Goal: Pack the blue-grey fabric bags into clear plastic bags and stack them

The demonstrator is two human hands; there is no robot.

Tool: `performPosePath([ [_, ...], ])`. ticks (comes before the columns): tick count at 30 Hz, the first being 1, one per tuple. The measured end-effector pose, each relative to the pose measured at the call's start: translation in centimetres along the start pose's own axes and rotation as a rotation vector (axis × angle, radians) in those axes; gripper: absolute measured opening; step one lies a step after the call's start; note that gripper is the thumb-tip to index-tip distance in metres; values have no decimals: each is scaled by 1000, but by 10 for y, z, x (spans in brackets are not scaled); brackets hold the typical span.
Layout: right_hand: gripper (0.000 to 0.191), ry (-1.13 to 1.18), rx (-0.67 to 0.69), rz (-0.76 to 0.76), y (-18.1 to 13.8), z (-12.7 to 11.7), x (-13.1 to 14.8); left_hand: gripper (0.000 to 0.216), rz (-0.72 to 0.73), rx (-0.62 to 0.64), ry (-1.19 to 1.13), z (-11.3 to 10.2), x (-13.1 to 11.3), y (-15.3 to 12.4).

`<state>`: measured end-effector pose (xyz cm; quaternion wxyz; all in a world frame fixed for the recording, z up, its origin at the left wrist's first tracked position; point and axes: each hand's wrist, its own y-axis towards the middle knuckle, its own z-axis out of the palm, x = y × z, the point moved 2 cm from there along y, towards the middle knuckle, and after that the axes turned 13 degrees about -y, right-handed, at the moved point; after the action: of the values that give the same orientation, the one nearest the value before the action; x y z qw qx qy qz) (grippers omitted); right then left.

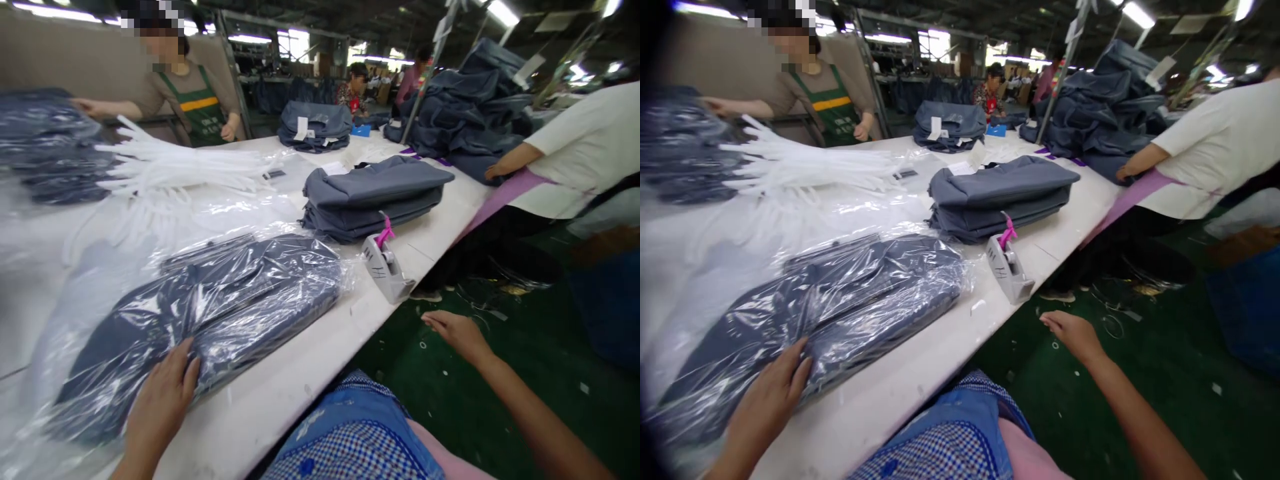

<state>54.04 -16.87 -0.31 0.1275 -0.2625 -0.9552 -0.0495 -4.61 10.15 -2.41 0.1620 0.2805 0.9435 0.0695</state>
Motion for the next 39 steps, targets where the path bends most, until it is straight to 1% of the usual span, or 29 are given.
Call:
performPosePath([
  [2, 28, -132, 0, -206, 8, -14, 15, 55, -63, 37, -28, -5, -14, 1],
  [4, 26, -171, -42, -421, 28, -28, 47, 51, -129, 66, -53, -8, -24, 4],
  [6, 27, -164, -61, -676, 52, -42, 97, 47, -200, 83, -68, -11, -28, 7],
  [8, 24, -127, -58, -893, 71, -55, 160, 45, -240, 105, -108, -15, -29, 9],
  [9, 23, -105, -9, -1005, 77, -60, 194, 44, -251, 116, -144, -18, -29, 9],
  [11, 23, -86, 169, -1177, 86, -64, 260, 42, -277, 135, -242, -26, -25, 11],
  [14, 22, -45, 424, -1379, 94, -57, 345, 42, -347, 155, -350, -37, -12, 13],
  [16, 18, -13, 542, -1479, 99, -44, 392, 48, -350, 153, -374, -42, -2, 17],
  [20, 18, 2, 725, -1593, 107, -4, 466, 61, -249, 150, -350, -50, 9, 29],
  [23, 20, -33, 827, -1652, 111, 28, 509, 68, -185, 171, -214, -59, 12, 40],
  [26, 20, -78, 873, -1695, 113, 56, 542, 77, -153, 175, -110, -68, 21, 49],
  [30, 21, -138, 892, -1738, 114, 86, 571, 86, -227, 221, -190, -65, 47, 53],
  [34, 24, -242, 866, -1796, 113, 106, 591, 90, -243, 253, -293, -61, 62, 54],
  [36, 25, -300, 815, -1822, 111, 111, 599, 89, -246, 260, -325, -62, 64, 55],
  [39, 23, -424, 702, -1842, 108, 115, 608, 89, -264, 265, -358, -63, 65, 55],
])
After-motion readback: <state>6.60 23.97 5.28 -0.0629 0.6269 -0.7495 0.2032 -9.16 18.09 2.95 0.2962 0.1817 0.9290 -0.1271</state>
